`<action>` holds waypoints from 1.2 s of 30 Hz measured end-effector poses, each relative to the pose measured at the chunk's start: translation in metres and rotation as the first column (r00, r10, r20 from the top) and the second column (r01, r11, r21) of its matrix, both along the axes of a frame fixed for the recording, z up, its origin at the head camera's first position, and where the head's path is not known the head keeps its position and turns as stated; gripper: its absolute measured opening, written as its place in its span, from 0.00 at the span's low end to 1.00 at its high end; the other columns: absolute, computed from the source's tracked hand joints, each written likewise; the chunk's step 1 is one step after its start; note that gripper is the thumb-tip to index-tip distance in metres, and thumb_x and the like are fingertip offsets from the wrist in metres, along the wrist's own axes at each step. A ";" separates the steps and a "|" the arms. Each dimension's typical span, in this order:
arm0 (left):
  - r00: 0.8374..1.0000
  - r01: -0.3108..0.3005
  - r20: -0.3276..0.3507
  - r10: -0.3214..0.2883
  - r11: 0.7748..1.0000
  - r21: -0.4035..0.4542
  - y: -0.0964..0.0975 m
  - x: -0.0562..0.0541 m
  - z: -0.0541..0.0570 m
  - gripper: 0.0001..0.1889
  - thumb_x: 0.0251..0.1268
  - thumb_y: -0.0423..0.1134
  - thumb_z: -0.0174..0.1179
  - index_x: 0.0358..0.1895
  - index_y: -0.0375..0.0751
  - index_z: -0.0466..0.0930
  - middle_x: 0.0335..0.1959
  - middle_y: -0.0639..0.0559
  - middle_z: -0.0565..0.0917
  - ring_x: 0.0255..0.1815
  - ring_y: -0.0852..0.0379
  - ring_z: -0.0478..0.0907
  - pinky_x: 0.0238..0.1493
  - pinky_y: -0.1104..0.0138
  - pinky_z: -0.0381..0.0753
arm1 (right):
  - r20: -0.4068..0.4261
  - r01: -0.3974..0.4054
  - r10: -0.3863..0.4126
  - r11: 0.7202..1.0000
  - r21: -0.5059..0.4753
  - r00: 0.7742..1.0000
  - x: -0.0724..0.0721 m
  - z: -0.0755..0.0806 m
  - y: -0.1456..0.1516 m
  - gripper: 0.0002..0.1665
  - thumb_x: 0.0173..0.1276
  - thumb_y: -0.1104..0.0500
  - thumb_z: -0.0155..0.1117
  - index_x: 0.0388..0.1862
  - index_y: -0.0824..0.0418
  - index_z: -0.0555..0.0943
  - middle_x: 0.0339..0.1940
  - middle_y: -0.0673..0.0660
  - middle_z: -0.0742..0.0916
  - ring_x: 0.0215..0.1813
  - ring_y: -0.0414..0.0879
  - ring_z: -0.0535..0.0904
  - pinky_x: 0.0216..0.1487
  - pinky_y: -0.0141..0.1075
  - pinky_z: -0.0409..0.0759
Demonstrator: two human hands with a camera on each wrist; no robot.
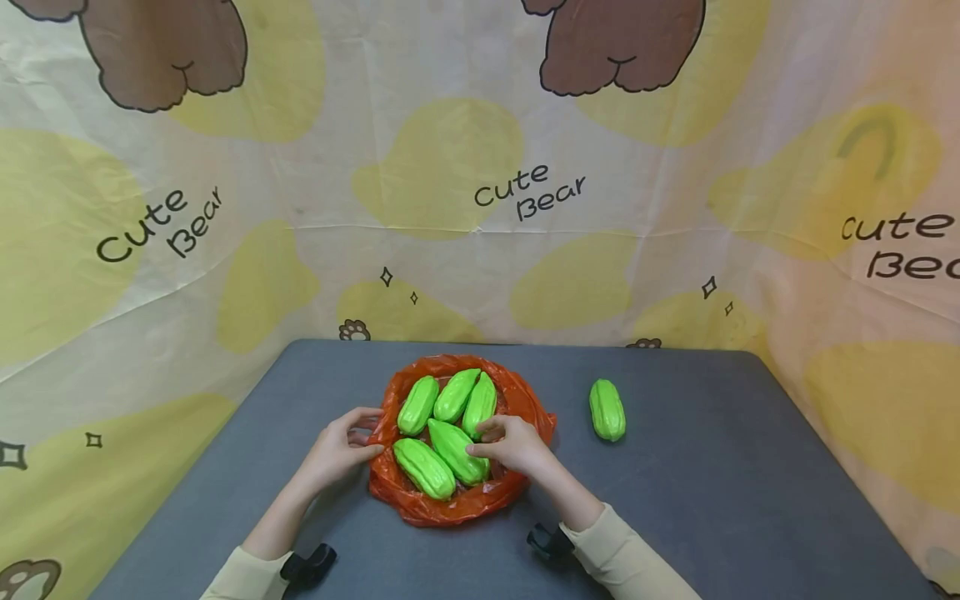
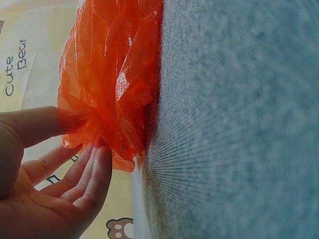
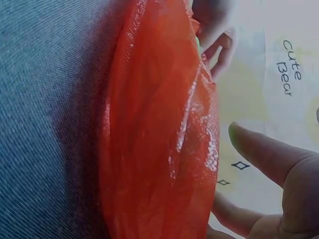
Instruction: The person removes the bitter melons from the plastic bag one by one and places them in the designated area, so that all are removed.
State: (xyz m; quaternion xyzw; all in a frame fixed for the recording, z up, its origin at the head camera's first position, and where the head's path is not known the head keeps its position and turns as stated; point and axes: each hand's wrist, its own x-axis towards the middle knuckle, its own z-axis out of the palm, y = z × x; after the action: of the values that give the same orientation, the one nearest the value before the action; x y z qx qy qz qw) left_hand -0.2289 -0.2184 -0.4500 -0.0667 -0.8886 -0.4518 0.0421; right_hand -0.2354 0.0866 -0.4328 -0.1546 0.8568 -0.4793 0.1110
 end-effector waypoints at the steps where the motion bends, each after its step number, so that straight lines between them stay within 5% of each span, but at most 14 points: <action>1: 1.000 0.001 -0.001 -0.001 1.000 0.001 0.000 0.000 0.000 0.25 0.51 0.32 0.69 0.56 0.46 0.77 0.47 0.45 0.82 0.36 0.55 0.81 0.35 0.63 0.79 | 0.001 -0.006 0.006 1.000 0.004 1.000 0.000 -0.001 0.000 0.28 0.56 0.50 0.72 0.52 0.64 0.80 0.45 0.60 0.86 0.47 0.51 0.82 0.43 0.40 0.80; 11: 1.000 -0.003 0.001 0.003 1.000 0.001 -0.001 0.001 0.001 0.26 0.51 0.32 0.69 0.56 0.47 0.77 0.47 0.46 0.82 0.37 0.55 0.81 0.35 0.63 0.79 | 0.066 -0.024 0.024 1.000 -0.007 0.998 0.001 -0.014 -0.007 0.29 0.55 0.53 0.73 0.53 0.66 0.79 0.45 0.60 0.86 0.42 0.47 0.83 0.36 0.38 0.82; 22: 1.000 -0.003 -0.001 0.003 1.000 -0.007 -0.001 0.001 0.002 0.26 0.51 0.32 0.69 0.57 0.46 0.76 0.48 0.45 0.82 0.37 0.55 0.81 0.35 0.63 0.79 | 0.052 -0.005 0.003 0.999 0.046 0.999 0.001 -0.013 -0.011 0.29 0.53 0.51 0.74 0.50 0.65 0.82 0.43 0.58 0.87 0.35 0.41 0.82 0.32 0.34 0.81; 36: 1.000 -0.022 0.006 0.022 1.000 -0.008 -0.001 0.001 0.000 0.26 0.49 0.32 0.70 0.56 0.50 0.77 0.46 0.49 0.83 0.36 0.56 0.81 0.36 0.63 0.79 | 0.033 -0.017 0.015 0.997 0.070 0.999 0.000 -0.012 -0.008 0.29 0.50 0.50 0.76 0.49 0.65 0.83 0.41 0.56 0.88 0.39 0.42 0.82 0.34 0.32 0.79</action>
State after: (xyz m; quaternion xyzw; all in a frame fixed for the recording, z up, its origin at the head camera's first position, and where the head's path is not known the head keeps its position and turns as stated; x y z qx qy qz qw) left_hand -0.2283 -0.2195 -0.4496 -0.0557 -0.8912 -0.4480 0.0442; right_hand -0.2349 0.0782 -0.4448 -0.1499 0.8699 -0.4504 0.1340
